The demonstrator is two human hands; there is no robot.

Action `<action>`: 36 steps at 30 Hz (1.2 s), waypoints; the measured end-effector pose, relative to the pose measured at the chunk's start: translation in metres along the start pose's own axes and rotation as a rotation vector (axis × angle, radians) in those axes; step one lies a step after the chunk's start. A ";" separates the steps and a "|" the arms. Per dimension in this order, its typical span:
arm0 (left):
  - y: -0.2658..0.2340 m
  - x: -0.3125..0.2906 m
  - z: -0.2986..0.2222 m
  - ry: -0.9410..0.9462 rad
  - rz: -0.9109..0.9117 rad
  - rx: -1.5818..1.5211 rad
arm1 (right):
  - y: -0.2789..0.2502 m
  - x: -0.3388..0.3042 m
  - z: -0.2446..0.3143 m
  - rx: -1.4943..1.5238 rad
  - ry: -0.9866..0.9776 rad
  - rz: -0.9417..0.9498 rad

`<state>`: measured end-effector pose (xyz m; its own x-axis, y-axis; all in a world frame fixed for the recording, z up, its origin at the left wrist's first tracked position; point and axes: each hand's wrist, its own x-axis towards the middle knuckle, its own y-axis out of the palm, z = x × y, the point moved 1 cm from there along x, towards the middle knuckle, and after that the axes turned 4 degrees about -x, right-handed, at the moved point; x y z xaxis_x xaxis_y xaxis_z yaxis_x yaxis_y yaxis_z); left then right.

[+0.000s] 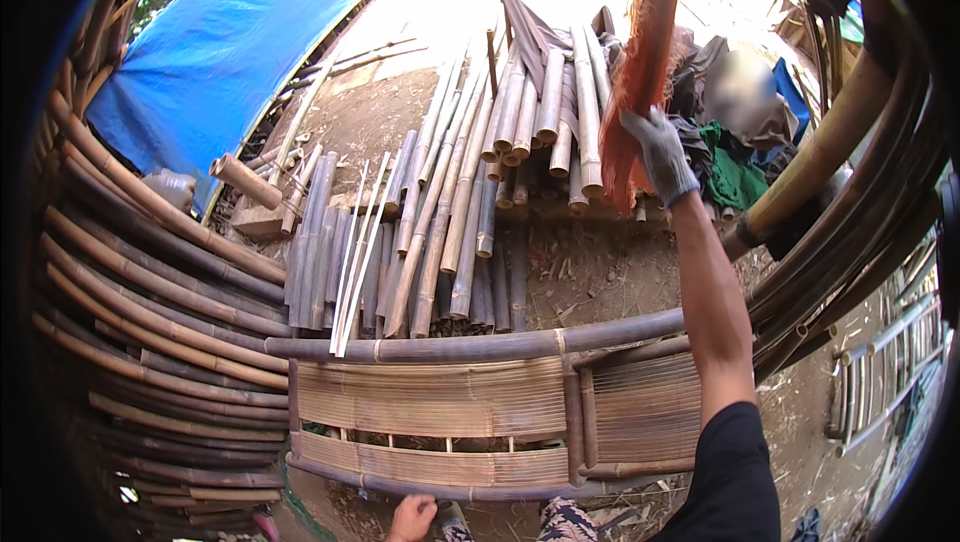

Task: The person secures bamboo slats to a bench frame by weaving twine through them, using a knife to trim a bamboo pole during the process.

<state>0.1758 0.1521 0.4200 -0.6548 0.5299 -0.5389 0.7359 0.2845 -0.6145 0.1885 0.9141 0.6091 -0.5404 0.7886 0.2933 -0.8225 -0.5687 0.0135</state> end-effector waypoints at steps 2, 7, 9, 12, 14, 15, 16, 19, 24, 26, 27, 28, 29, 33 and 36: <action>-0.015 0.049 -0.111 0.254 -0.084 -0.034 | -0.003 -0.046 0.006 0.086 0.061 0.055; -0.059 0.106 -0.349 0.779 -0.132 -0.333 | 0.035 -0.153 0.073 0.442 0.199 0.050; -0.058 0.113 -0.422 0.899 0.061 -0.516 | 0.028 -0.182 0.091 0.449 0.145 0.024; -0.056 0.106 -0.471 0.889 0.230 -0.617 | 0.037 -0.219 0.120 0.572 0.170 -0.005; -0.053 0.099 -0.474 0.843 0.413 -0.634 | 0.034 -0.237 0.136 0.612 0.176 0.014; -0.050 0.094 -0.474 0.817 0.508 -0.643 | 0.032 -0.245 0.144 0.622 0.196 0.007; -0.045 0.085 -0.469 0.772 0.551 -0.710 | 0.030 -0.254 0.151 0.632 0.216 0.000; -0.049 0.060 -0.450 0.686 0.627 -0.689 | 0.017 -0.285 0.158 0.651 0.258 0.010; -0.058 0.038 -0.405 0.505 0.631 -0.762 | 0.017 -0.330 0.165 0.200 0.359 0.122; -0.059 0.037 -0.387 0.507 0.584 -0.686 | 0.022 -0.339 0.167 -0.056 0.383 0.173; -0.061 0.038 -0.378 0.509 0.561 -0.647 | 0.020 -0.341 0.170 -0.068 0.453 0.196; -0.067 0.038 -0.369 0.597 0.498 -0.621 | 0.015 -0.343 0.172 -0.079 0.524 0.218; -0.077 0.040 -0.363 0.662 0.377 -0.585 | 0.006 -0.345 0.176 -0.095 0.591 0.235; -0.175 0.062 -0.355 0.587 0.115 -1.207 | -0.048 -0.345 0.171 -0.235 0.531 0.049; -0.299 0.063 -0.347 0.729 -0.089 -1.075 | -0.087 -0.344 0.165 -0.273 0.501 -0.149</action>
<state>-0.0254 0.3780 0.7699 -0.7145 0.6887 0.1233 0.6859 0.6549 0.3172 0.4750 0.6537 0.6647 -0.3784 0.9077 -0.1815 -0.8760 -0.4145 -0.2466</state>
